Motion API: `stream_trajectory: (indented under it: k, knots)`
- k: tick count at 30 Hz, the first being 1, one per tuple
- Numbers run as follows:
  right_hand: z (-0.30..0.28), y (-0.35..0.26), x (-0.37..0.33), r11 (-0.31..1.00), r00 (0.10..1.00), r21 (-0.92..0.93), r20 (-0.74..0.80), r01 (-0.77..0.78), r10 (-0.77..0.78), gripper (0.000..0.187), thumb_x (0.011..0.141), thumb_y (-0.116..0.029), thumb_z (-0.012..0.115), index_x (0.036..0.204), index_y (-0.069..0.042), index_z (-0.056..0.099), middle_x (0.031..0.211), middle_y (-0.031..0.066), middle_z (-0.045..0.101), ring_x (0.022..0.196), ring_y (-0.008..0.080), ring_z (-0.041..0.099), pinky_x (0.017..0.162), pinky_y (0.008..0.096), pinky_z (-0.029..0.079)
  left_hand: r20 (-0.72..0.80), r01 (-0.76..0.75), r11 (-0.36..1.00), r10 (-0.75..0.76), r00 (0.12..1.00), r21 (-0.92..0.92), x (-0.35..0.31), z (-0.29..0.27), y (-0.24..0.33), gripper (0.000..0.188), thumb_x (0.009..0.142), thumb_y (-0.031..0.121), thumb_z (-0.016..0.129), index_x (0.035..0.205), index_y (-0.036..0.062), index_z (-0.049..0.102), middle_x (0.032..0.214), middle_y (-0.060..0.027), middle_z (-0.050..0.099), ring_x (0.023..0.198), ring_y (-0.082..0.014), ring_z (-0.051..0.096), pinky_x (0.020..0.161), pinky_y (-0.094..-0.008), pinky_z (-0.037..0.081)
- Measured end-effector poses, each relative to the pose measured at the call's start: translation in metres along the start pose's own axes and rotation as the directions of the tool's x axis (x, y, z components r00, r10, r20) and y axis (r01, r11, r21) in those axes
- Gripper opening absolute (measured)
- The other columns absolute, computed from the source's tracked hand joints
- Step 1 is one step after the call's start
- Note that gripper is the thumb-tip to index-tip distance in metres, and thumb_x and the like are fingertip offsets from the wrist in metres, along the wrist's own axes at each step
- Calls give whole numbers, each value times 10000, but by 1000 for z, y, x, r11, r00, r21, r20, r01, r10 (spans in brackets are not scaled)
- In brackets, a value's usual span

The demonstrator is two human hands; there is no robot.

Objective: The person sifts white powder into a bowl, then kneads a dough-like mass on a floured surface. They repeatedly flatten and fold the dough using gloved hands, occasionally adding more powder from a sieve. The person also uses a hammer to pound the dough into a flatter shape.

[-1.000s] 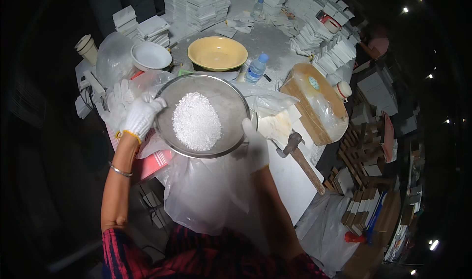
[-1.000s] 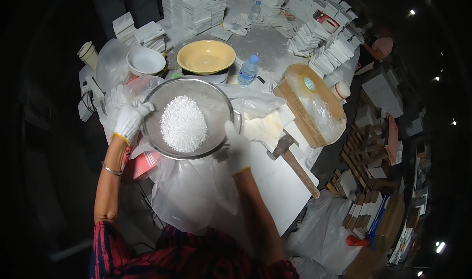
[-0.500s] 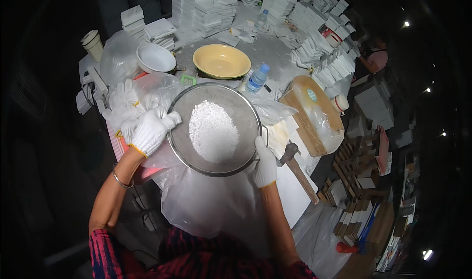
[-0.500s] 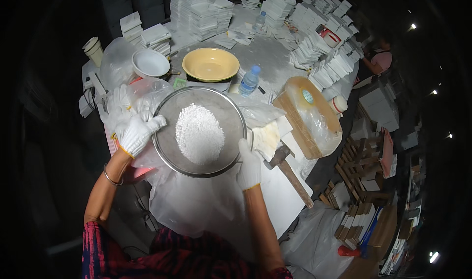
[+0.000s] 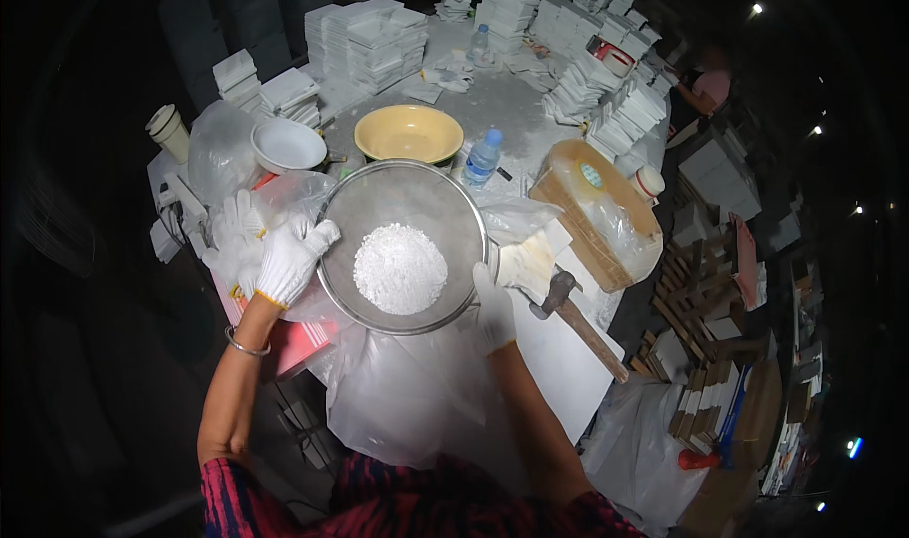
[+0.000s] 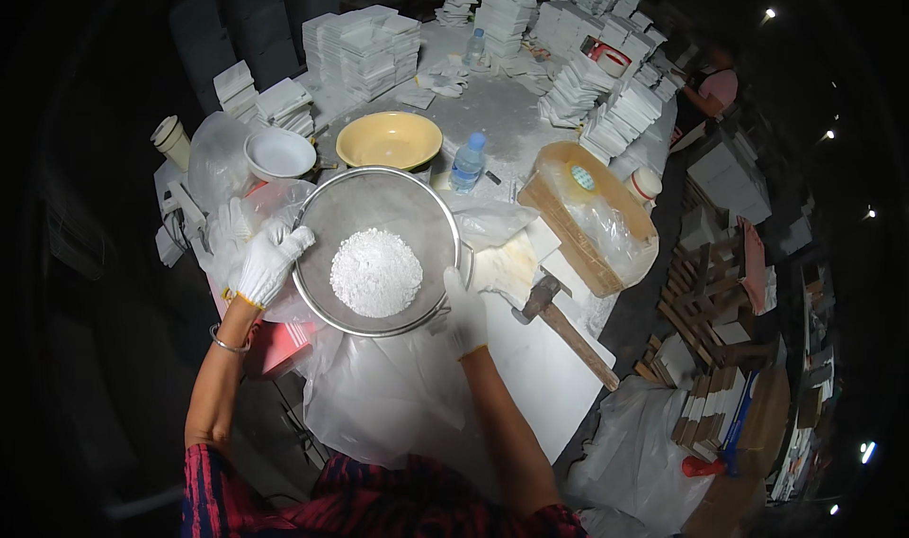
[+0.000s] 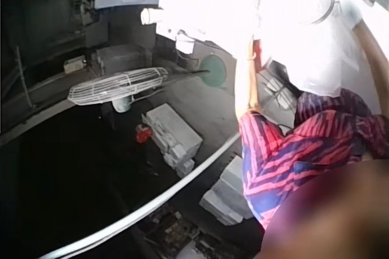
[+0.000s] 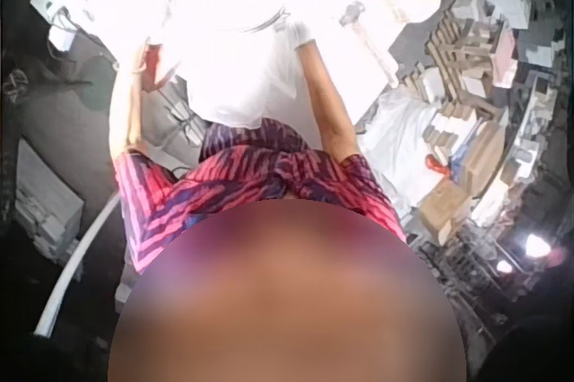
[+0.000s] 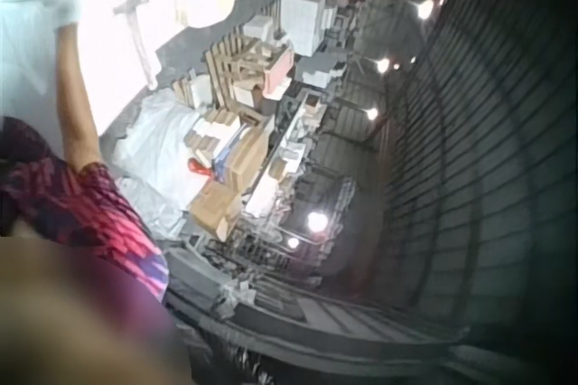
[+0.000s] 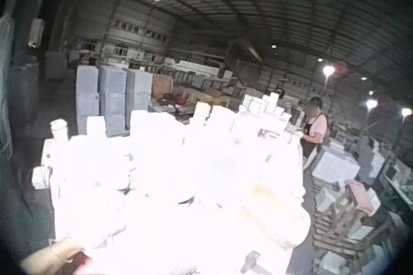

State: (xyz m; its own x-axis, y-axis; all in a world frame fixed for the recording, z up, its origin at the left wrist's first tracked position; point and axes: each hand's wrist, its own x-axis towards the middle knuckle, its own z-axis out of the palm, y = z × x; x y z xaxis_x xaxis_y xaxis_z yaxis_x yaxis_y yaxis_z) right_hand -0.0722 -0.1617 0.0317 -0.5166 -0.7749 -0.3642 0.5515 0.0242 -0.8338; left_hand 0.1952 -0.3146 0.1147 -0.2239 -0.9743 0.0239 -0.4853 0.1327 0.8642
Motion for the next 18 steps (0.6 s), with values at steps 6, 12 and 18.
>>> stream_trajectory:
  k: [6,12,18]
  knots:
    - [24,-31,-30,948,979,-253,-14,194,-204,369,1043,-336,610,1058,23,689,871,54,666,789,115,629,665,276,513,47,110,992,-107,993,-64,13,-4,-27,476,878,380,757,678,-3,556,606,-66,559,619,-143,506,592,-373,438]
    - [-31,-11,-2,998,989,-36,136,-59,63,312,1074,-268,522,1111,-2,680,1030,80,693,889,157,660,722,304,524,54,77,995,-80,995,60,-25,3,-1,461,863,376,772,713,-11,571,606,-82,529,602,-187,488,604,-380,438]
    - [-9,-25,-40,890,993,-448,-30,86,-112,408,1081,-337,471,969,-25,709,888,74,703,833,160,648,727,315,506,84,46,997,-41,996,-65,-16,-10,-2,409,871,299,775,751,8,514,663,0,438,640,-127,408,592,-352,404]
